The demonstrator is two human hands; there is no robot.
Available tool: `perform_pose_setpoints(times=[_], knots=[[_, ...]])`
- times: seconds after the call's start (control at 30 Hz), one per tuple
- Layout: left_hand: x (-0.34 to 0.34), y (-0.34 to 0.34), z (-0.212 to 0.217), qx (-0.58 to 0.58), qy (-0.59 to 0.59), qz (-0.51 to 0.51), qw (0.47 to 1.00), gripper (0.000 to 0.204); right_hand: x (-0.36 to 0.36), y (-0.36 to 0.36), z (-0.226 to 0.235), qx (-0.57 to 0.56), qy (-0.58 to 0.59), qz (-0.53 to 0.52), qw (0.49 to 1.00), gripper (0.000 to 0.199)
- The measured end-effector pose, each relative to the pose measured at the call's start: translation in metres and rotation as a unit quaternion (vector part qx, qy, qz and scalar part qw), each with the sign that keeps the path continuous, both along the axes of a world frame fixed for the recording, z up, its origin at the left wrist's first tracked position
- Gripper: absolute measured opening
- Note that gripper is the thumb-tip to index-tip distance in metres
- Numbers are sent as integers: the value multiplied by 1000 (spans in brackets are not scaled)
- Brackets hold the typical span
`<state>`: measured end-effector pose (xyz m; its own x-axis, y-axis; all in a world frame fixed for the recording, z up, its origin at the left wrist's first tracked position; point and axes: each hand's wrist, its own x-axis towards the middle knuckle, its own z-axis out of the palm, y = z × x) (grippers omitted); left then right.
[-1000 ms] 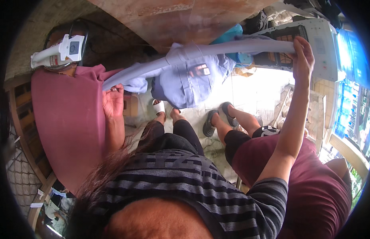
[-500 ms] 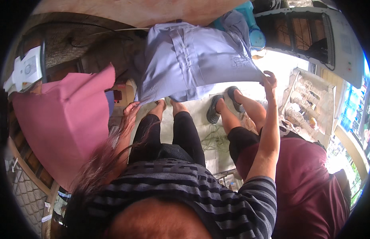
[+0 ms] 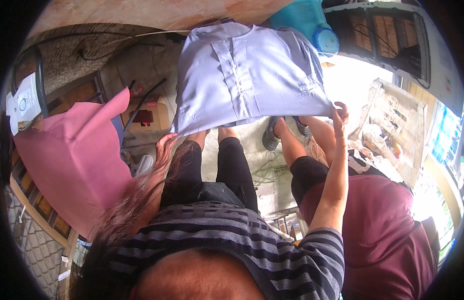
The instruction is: The person irons a light blue button-down shirt on a pink ironing board, smoothing sections by hand and applying a steam iron to the front panels, collar, and sleeves. The person then lifts the shirt to check the results and adjusts its position on the board to continue ironing.
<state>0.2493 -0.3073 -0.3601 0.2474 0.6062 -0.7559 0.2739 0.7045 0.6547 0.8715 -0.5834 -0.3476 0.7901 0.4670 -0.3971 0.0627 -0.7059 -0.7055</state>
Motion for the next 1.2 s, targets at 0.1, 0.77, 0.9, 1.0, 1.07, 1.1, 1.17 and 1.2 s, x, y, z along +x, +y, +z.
perform_pose_setpoints(times=[0.1, 0.77, 0.9, 1.0, 1.07, 1.1, 1.17, 1.2], knots=[[7, 4, -6, 3, 20, -40, 999, 17, -1, -1, -20, -19, -32, 19, 999, 27], [50, -13, -13, 129, 139, -226, 955, 35, -112, 135, -20, -74, -161, 193, 965, 31], [102, -37, -39, 1, -79, -157, 984, 24, -153, 115, -52, -138, 19, 58, 988, 38], [139, -55, -27, -244, -99, -78, 962, 27, -206, 125, -41, -147, 120, -51, 981, 53], [165, -71, -30, -322, -93, 16, 942, 27, -228, 128, -38, -71, 284, -201, 935, 63], [175, -76, -32, -360, -90, 59, 927, 28, -235, 125, -43, -24, 308, -254, 916, 61], [182, -78, -37, -378, -84, 108, 916, 27, -241, 121, -47, 16, 332, -295, 896, 59], [184, -78, -39, -386, -80, 132, 909, 27, -241, 120, -48, 14, 331, -305, 893, 58]])
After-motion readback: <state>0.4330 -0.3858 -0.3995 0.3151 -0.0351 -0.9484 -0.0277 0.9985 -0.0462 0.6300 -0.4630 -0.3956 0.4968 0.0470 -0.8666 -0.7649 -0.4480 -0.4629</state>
